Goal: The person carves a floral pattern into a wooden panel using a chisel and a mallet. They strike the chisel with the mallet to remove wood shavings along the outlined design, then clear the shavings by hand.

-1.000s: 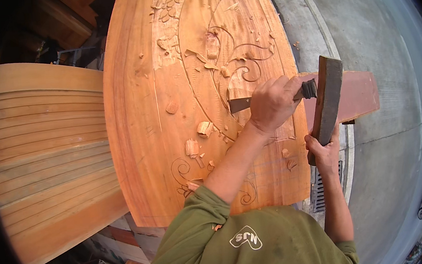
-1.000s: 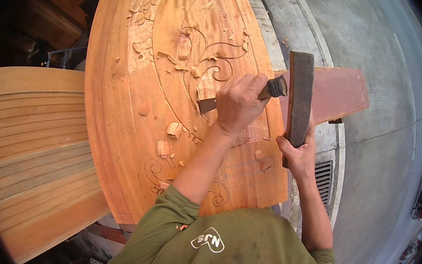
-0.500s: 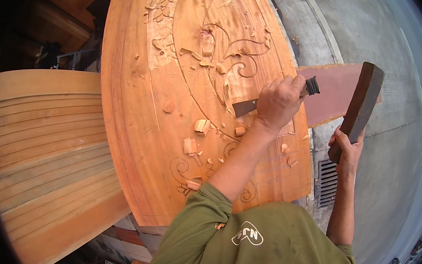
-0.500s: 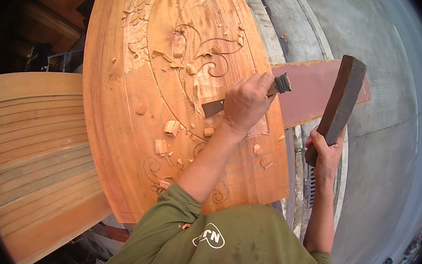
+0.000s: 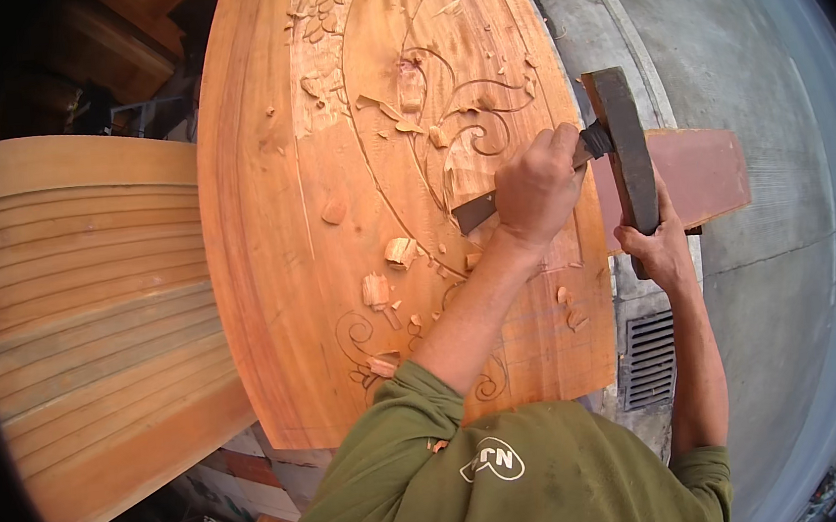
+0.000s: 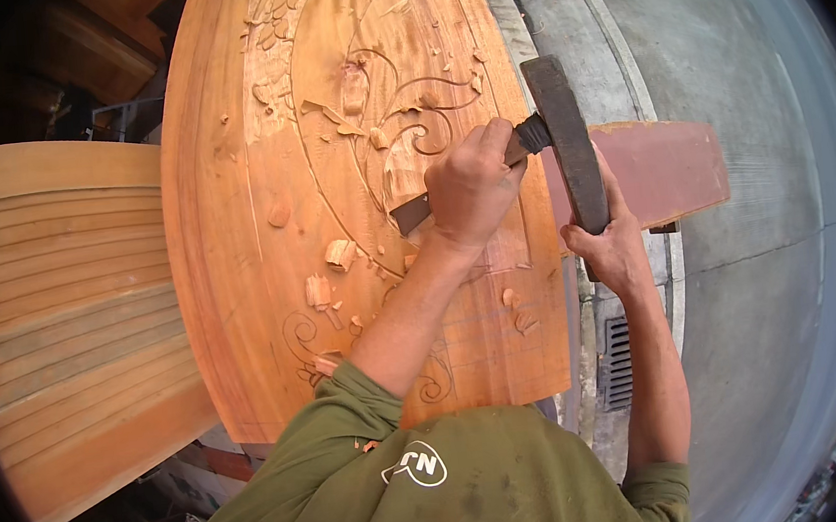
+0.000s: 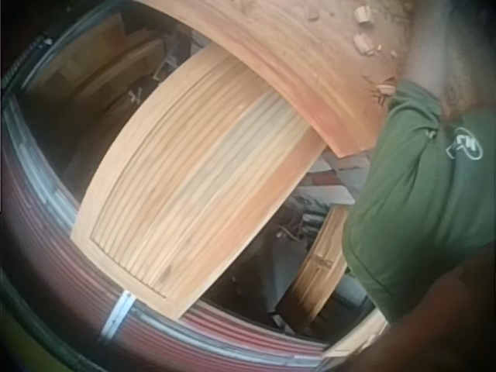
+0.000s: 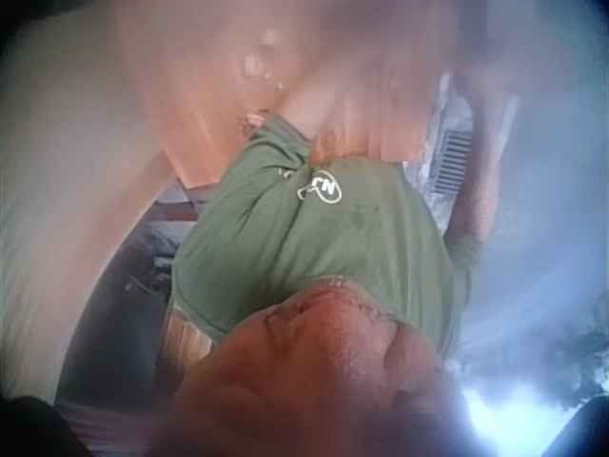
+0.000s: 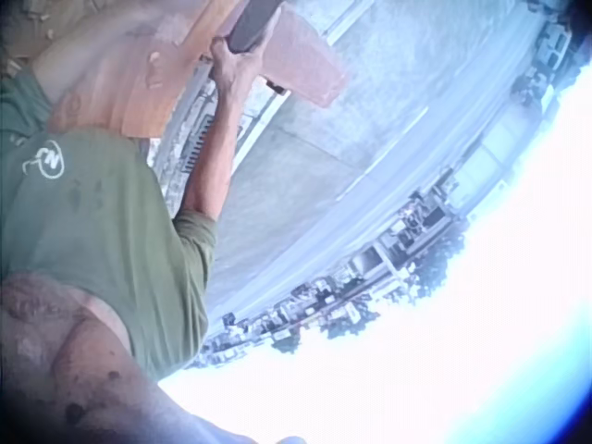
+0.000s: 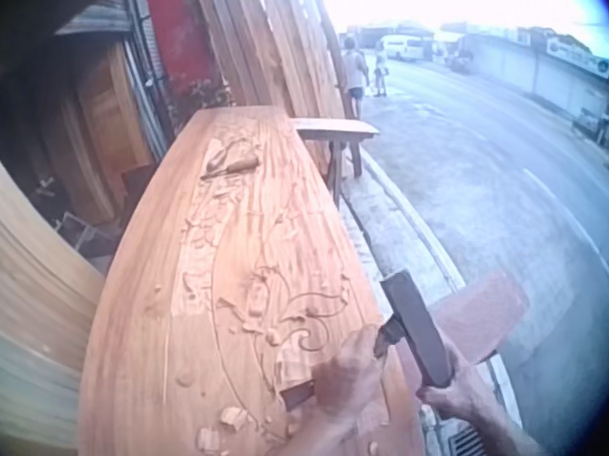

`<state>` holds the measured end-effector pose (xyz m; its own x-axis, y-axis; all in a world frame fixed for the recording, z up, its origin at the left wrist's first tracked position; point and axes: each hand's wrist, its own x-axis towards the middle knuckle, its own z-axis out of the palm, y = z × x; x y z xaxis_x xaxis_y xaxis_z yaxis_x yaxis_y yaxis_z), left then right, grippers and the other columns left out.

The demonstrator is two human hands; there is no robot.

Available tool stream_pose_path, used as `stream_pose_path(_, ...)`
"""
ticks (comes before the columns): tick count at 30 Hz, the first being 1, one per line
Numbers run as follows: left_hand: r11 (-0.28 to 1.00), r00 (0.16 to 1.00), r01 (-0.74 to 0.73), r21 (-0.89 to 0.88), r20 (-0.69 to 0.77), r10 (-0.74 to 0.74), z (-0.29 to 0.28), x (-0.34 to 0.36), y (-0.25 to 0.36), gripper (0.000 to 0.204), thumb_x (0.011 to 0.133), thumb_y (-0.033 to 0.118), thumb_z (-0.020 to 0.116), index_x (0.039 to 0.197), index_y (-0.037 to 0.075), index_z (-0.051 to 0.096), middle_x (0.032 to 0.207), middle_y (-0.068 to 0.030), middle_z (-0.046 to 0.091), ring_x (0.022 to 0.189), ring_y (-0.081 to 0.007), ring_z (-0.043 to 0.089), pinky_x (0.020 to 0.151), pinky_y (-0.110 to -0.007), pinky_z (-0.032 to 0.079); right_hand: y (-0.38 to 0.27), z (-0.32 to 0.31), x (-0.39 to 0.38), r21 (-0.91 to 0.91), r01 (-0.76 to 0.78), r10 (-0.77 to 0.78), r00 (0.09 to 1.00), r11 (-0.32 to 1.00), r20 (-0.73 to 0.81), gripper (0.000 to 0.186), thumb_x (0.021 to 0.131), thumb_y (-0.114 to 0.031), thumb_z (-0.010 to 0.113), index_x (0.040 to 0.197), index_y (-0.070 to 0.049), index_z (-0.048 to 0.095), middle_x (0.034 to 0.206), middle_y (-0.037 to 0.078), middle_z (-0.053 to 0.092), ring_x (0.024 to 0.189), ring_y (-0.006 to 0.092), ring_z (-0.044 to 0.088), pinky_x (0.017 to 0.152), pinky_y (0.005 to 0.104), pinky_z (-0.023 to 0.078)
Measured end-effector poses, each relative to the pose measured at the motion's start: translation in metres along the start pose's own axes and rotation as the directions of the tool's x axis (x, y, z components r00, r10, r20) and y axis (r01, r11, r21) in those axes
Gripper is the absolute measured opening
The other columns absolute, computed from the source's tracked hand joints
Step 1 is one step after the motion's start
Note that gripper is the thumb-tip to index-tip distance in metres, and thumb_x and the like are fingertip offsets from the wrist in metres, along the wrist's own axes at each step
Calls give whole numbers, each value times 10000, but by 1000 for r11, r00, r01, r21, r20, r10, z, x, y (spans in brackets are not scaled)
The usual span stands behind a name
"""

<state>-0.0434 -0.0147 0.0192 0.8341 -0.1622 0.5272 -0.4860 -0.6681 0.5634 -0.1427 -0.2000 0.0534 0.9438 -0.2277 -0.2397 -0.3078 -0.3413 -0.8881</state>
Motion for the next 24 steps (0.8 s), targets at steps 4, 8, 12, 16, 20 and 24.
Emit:
stream_pose_path(4, 1000, 1000, 26, 3, 0, -26, 1, 1, -3, 317, 830, 155, 895, 1014, 96, 644, 821, -84, 707, 733, -317, 750, 603, -447, 592, -3, -13, 11, 140, -6, 13, 999, 990, -51, 954, 822, -63, 751, 1725, -97, 444, 1010, 15, 646, 854, 104, 606, 758, 288, 540)
stream_pose_path(8, 998, 999, 37, 49, 4, -37, 4, 3, -3, 310, 825, 147, 892, 1017, 103, 654, 834, -76, 713, 740, -318, 742, 619, -441, 595, -8, -2, 8, 206, -129, 127, 992, 970, 19, 973, 820, -91, 751, 1737, -101, 428, 1148, 61, 708, 979, 158, 694, 868, 321, 585)
stream_pose_path(12, 996, 996, -83, 45, 47, 81, -9, -7, 15, 276, 841, 175, 879, 1011, 127, 668, 791, -54, 658, 746, -277, 732, 630, -425, 594, 23, -15, -15, 125, -11, 12, 1000, 992, -8, 993, 814, -90, 755, 1742, -92, 404, 1490, 109, 634, 1267, 216, 645, 1122, 368, 508)
stream_pose_path(16, 969, 947, -211, -132, 218, 236, -15, -38, 56, 243, 862, 210, 861, 995, 141, 669, 755, -43, 595, 732, -246, 726, 627, -416, 592, 58, -19, -60, 338, -155, 213, 967, 928, -141, 814, 883, -100, 784, 1635, -82, 472, 1132, 51, 707, 907, 147, 696, 844, 332, 587)
stream_pose_path(20, 926, 876, -319, -202, 311, 369, 12, -30, 34, 236, 883, 241, 852, 960, 140, 653, 763, -51, 600, 704, -258, 727, 614, -403, 594, 76, -17, -96, 376, -70, 198, 929, 924, -313, 677, 937, -113, 805, 1538, -93, 492, 953, 17, 641, 727, 109, 626, 676, 299, 529)
stream_pose_path(24, 921, 894, -317, -227, 252, 370, 25, -21, 21, 280, 869, 294, 878, 916, 144, 646, 742, -51, 621, 677, -270, 733, 566, -403, 581, 79, -43, -105, 365, 21, 140, 902, 931, -409, 535, 967, -154, 812, 1417, -58, 539, 971, 56, 663, 753, 147, 665, 698, 322, 555)
